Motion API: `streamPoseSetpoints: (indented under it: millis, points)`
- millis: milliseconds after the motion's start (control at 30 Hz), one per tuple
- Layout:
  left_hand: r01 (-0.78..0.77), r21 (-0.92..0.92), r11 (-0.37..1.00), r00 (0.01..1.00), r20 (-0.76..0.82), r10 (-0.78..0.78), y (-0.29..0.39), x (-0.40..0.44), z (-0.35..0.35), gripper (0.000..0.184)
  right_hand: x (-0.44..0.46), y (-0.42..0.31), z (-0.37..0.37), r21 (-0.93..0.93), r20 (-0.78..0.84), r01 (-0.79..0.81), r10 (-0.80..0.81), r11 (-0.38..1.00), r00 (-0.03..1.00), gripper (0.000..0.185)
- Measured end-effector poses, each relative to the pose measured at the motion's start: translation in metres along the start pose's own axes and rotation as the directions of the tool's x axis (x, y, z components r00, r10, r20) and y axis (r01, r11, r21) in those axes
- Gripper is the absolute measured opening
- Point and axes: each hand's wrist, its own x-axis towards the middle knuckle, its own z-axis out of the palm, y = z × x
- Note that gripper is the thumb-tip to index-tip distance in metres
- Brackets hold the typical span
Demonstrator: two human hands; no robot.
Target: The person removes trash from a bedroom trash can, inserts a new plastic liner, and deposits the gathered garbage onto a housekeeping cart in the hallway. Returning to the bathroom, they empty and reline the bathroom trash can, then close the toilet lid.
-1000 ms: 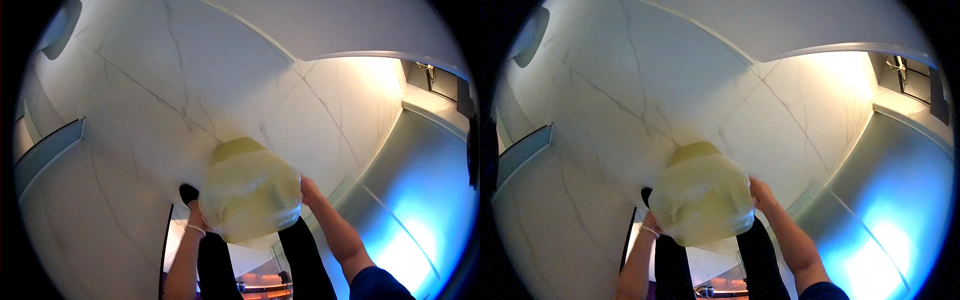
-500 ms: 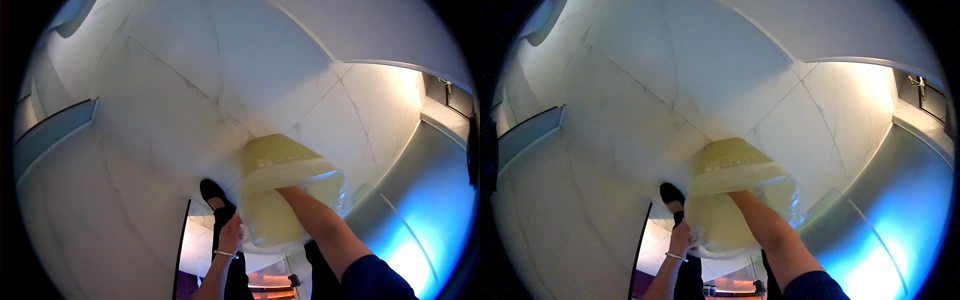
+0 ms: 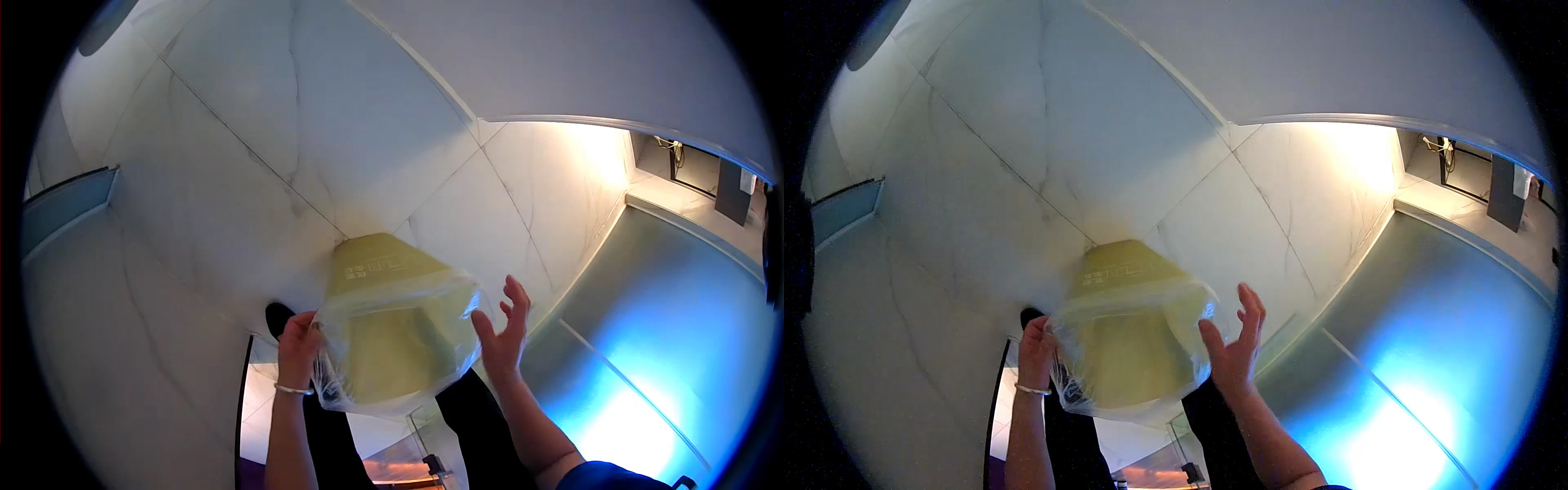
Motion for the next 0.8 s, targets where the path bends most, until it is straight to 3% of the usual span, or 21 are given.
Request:
streamPoseSetpoints:
  millis: [33, 67, 100, 200, 300, 400, 467, 533, 600, 633, 733, 800]
  points:
    - [0.044, -0.032, 0.999, 0.999, 0.005, -0.044, -0.008, 0.009, -0.009, 0.016, 0.008, 0.017, 0.002, 0.28, 0.152, -0.256, 0.221, 0.925, 0.963, 0.035]
    - [0.09, -0.06, 0.994, 0.996, 0.01, -0.09, 0.0, 0.014, -0.005, 0.008, 0.013, 0.037, 0.007, 0.485, 0.356, -0.509, 0.372, 0.711, 0.857, 0.031]
    - [0.117, -0.122, 0.986, 0.986, -0.101, -0.13, 0.004, 0.016, 0.009, 0.008, 0.019, 0.05, 0.011, 0.478, 0.389, -0.54, 0.384, 0.693, 0.838, 0.028]
    - [0.109, -0.134, 0.985, 0.983, -0.135, -0.128, 0.001, 0.032, 0.015, 0.009, 0.03, 0.082, 0.03, 0.432, 0.451, -0.624, 0.443, 0.651, 0.774, 0.023]
    - [0.182, 0.261, 0.948, 0.962, -0.247, -0.116, -0.052, 0.043, -0.022, 0.011, 0.026, 0.11, 0.045, 0.337, 0.437, -0.717, 0.572, 0.611, 0.694, 0.023]
    - [0.373, -0.158, 0.914, 0.922, -0.045, -0.384, -0.036, -0.01, -0.019, 0.015, 0.013, 0.072, 0.008, 0.439, 0.522, -0.814, 0.629, 0.381, 0.576, 0.021]
    - [0.362, 0.42, 0.832, 0.903, 0.064, -0.425, -0.031, -0.056, -0.041, 0.009, -0.017, 0.102, -0.006, 0.289, 0.562, -0.716, 0.493, 0.635, 0.664, 0.02]
    - [0.554, 0.02, 0.832, 0.817, 0.181, -0.548, -0.067, -0.09, -0.063, 0.011, -0.031, 0.109, -0.013, 0.084, 0.596, -0.575, 0.421, 0.814, 0.683, 0.019]
    - [0.595, -0.005, 0.804, 0.775, 0.267, -0.572, -0.055, -0.105, -0.053, 0.018, -0.044, 0.102, -0.026, -0.205, 0.595, -0.433, 0.463, 0.878, 0.657, 0.02]
    - [0.623, -0.017, 0.782, 0.746, 0.313, -0.587, -0.052, -0.113, -0.048, 0.022, -0.059, 0.116, -0.023, -0.203, 0.597, -0.416, 0.449, 0.886, 0.665, 0.019]
    - [0.636, 0.109, 0.764, 0.687, 0.371, -0.624, -0.056, -0.116, -0.042, 0.027, -0.091, 0.141, -0.016, -0.225, 0.713, -0.46, 0.467, 0.859, 0.523, 0.016]
    - [0.623, 0.247, 0.742, 0.696, 0.258, -0.67, -0.068, -0.108, -0.047, 0.031, -0.112, 0.156, -0.007, -0.113, 0.784, -0.68, 0.485, 0.725, 0.387, 0.015]
